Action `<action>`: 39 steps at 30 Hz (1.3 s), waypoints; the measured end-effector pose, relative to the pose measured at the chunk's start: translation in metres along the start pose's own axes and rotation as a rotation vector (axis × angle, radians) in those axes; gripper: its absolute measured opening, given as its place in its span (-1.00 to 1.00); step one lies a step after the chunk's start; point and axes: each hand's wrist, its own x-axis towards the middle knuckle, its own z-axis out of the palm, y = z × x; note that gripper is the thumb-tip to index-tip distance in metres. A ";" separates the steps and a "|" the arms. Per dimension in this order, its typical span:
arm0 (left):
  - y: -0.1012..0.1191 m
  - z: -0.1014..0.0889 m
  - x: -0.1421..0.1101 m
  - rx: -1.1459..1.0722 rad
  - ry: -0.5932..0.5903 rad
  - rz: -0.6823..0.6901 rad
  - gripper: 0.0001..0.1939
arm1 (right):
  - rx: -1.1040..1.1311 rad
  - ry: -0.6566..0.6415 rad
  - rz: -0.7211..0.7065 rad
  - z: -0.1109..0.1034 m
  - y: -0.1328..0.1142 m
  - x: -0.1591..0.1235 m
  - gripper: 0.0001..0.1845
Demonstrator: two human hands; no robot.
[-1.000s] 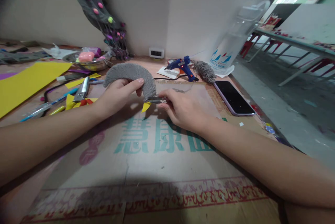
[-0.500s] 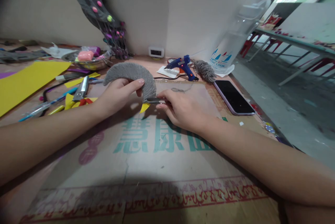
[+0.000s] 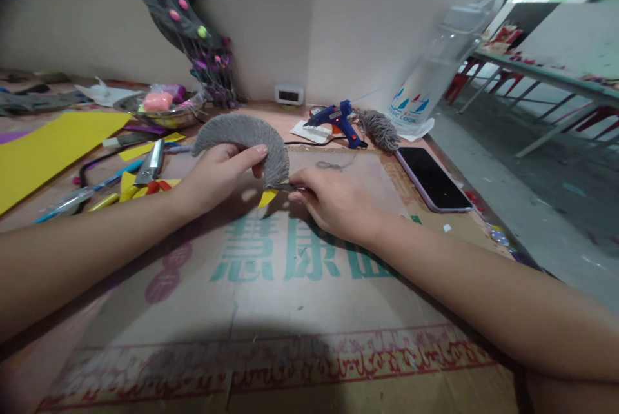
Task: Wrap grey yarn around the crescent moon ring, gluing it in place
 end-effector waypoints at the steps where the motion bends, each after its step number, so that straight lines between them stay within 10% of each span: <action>1: 0.000 0.000 0.000 -0.001 0.002 -0.003 -0.54 | 0.004 0.011 -0.006 0.001 0.001 -0.001 -0.80; 39: 0.003 0.002 -0.002 0.031 0.023 -0.038 -0.55 | 0.096 0.099 -0.109 0.005 0.002 -0.005 -0.75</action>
